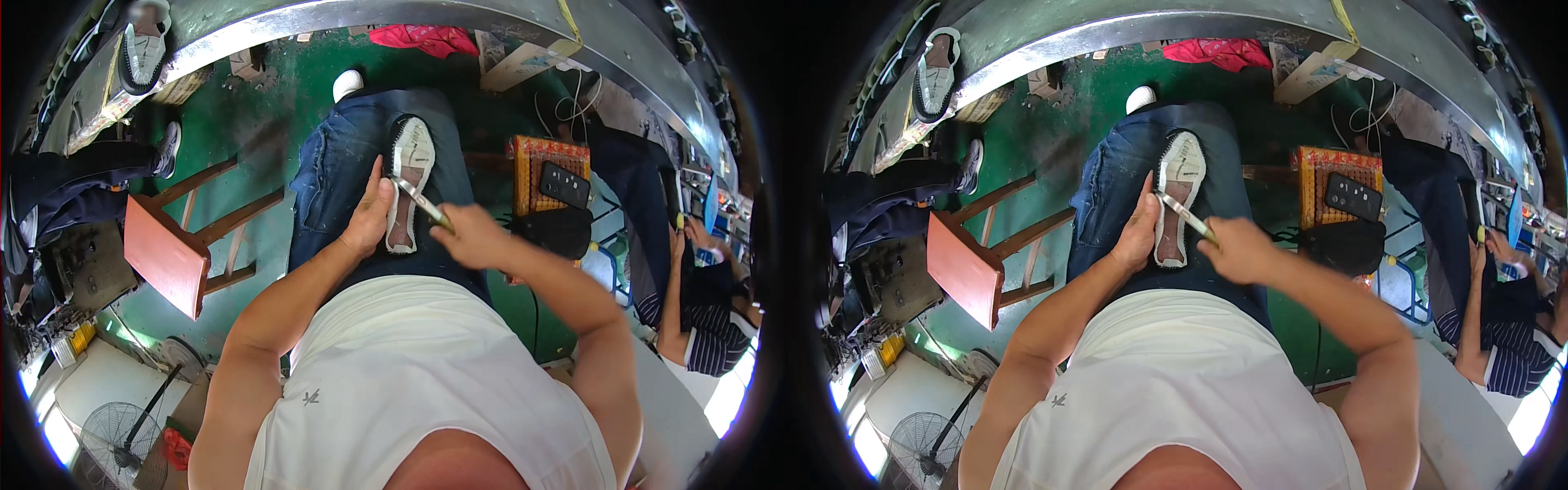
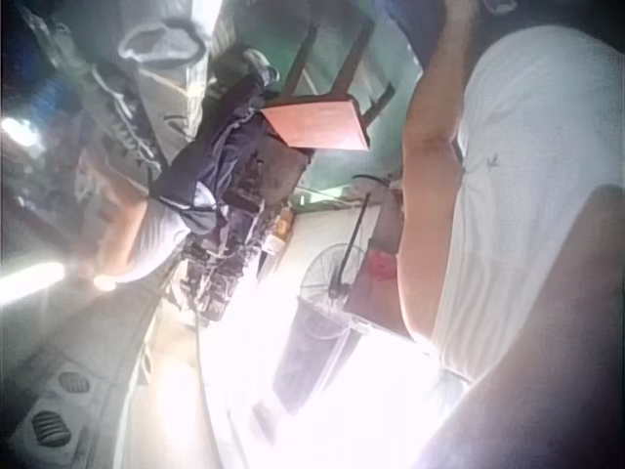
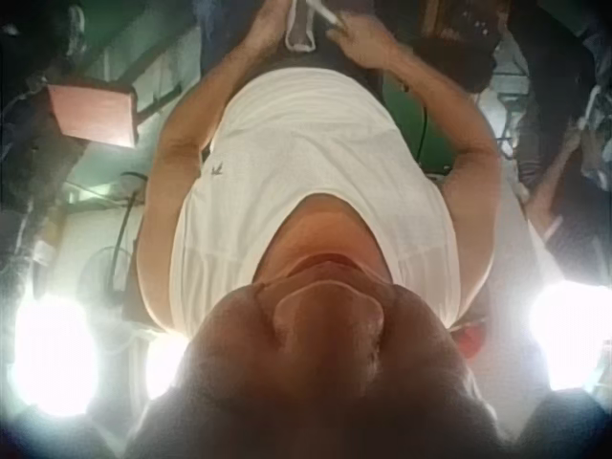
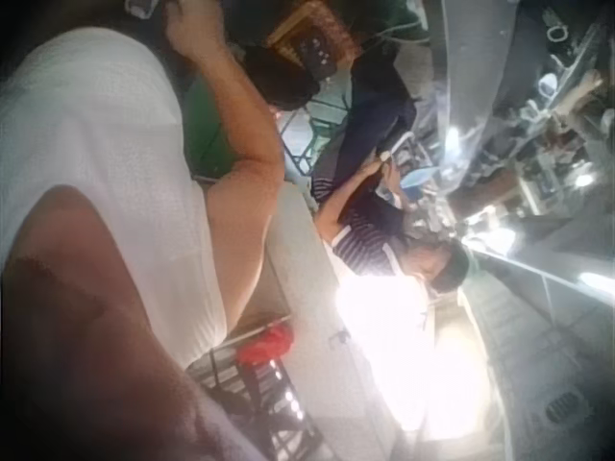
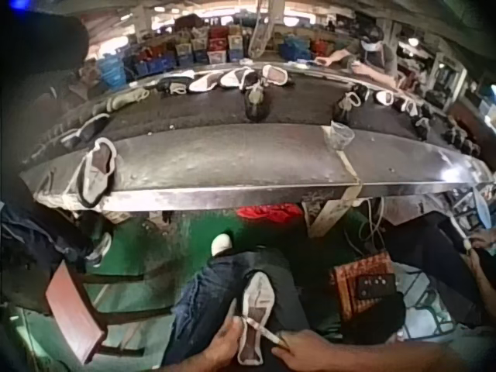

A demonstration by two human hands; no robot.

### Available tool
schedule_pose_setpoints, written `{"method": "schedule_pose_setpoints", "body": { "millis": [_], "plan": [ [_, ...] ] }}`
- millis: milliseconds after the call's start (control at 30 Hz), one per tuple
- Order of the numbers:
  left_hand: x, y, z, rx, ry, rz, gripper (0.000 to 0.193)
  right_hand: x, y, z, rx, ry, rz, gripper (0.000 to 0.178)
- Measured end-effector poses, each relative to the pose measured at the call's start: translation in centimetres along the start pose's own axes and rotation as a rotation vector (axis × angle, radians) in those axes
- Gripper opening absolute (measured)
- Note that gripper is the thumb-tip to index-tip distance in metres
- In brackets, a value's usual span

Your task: Stretching and pulling shoe uppers over a last using lasting pincers to secure the shape.

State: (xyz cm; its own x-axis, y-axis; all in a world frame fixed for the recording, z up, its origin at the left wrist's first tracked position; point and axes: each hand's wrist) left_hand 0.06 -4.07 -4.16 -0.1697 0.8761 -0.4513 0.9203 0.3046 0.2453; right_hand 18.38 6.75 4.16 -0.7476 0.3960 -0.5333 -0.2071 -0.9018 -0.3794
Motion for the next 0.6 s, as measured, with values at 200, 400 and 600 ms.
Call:
{"method": "schedule_pose_setpoints", "body": {
  "millis": [200,400,600],
  "plan": [
    [0.9,0.0,0.6,0.195,0.030,-0.035,0.077,-0.5,-2.4,1.0,0.479,0.379,0.188,0.024],
    [1.4,0.0,1.1,0.513,0.222,-0.161,0.067,0.5,-4.3,0.3,-0.342,-0.236,-0.125,0.027],
    [0.9,0.7,-0.1,0.652,0.358,-0.175,0.064,1.1,-5.8,1.4,0.249,0.314,0.265,0.028]
  ]
}}
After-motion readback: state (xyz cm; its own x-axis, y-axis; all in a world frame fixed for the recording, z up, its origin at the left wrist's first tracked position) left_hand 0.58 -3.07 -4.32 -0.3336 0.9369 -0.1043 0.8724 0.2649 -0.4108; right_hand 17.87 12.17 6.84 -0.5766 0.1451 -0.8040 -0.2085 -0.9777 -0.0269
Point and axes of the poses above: each hand's wrist, its own x-axis towards the middle knuckle, its own y-axis out of the palm, z = x × y, and after that the axes turned 12 degrees about x, right-handed
